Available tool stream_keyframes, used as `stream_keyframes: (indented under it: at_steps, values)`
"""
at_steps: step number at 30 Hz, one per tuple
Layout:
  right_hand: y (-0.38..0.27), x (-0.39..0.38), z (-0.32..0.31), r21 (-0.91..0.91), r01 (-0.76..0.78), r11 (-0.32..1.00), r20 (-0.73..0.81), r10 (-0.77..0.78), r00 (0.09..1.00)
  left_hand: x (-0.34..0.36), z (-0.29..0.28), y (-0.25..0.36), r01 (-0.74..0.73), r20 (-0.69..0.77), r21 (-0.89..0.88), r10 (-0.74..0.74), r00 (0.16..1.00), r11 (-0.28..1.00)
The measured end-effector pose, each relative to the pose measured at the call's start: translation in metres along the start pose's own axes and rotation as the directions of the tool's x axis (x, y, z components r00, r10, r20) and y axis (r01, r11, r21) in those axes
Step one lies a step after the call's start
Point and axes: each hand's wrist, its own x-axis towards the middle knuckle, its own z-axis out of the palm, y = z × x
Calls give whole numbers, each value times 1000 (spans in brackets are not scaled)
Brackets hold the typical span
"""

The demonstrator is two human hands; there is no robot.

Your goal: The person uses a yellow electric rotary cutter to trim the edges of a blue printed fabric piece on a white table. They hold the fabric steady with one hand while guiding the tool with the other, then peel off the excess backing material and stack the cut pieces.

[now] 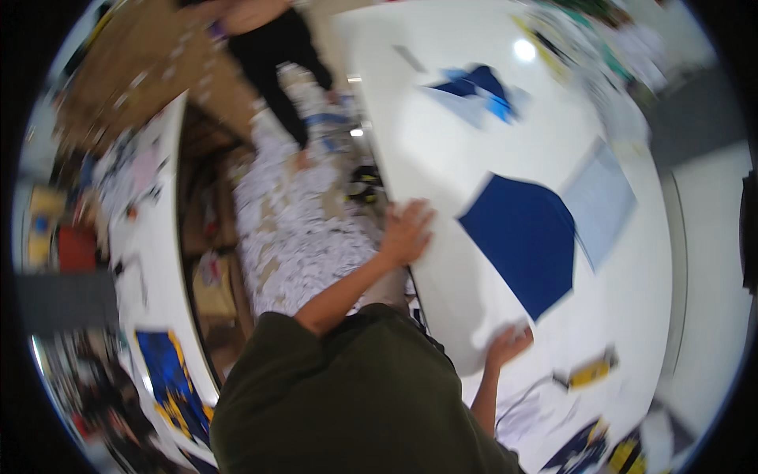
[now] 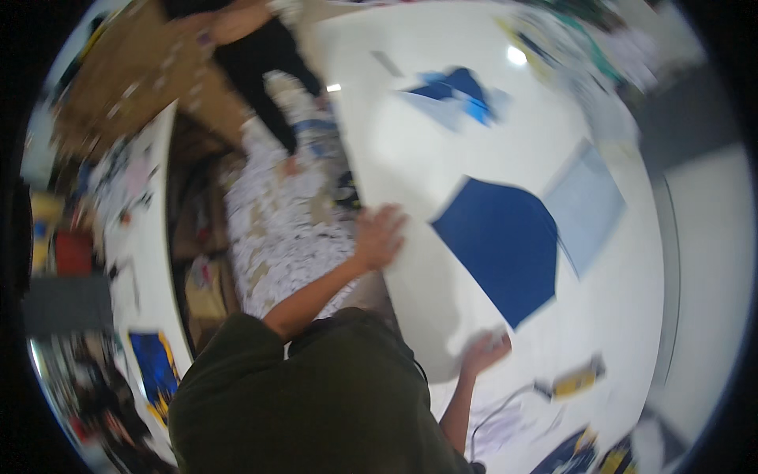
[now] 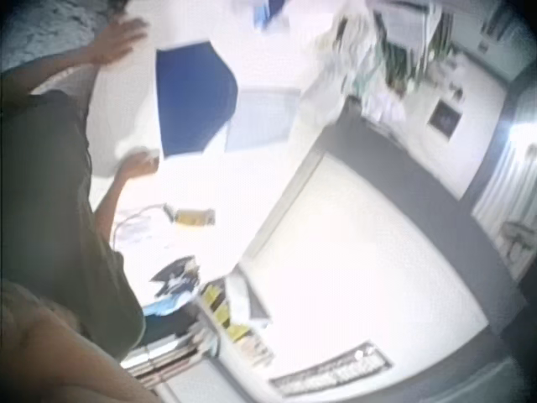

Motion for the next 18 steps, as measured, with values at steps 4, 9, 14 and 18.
stream_keyframes:
  at_steps: [4, 9, 14, 18]
  values:
    - [-36, 6, -19, -31, 21, 999, -41, -22, 999, 43, -17, 4, -106, -54, -74, 102, 993, 992]
    - [-48, 8, -18, -22, -28, 999, -82, 26, 996, 81, -8, 12, -293, 28, -249, 310, 950, 923]
    - [-43, 9, -15, -54, -30, 998, -78, 25, 997, 94, 0, 15, -313, 83, -343, 361, 929, 886]
    - [-51, 10, -16, -91, -45, 995, -86, 37, 996, 102, 2, 15, -309, 112, -405, 382, 917, 861]
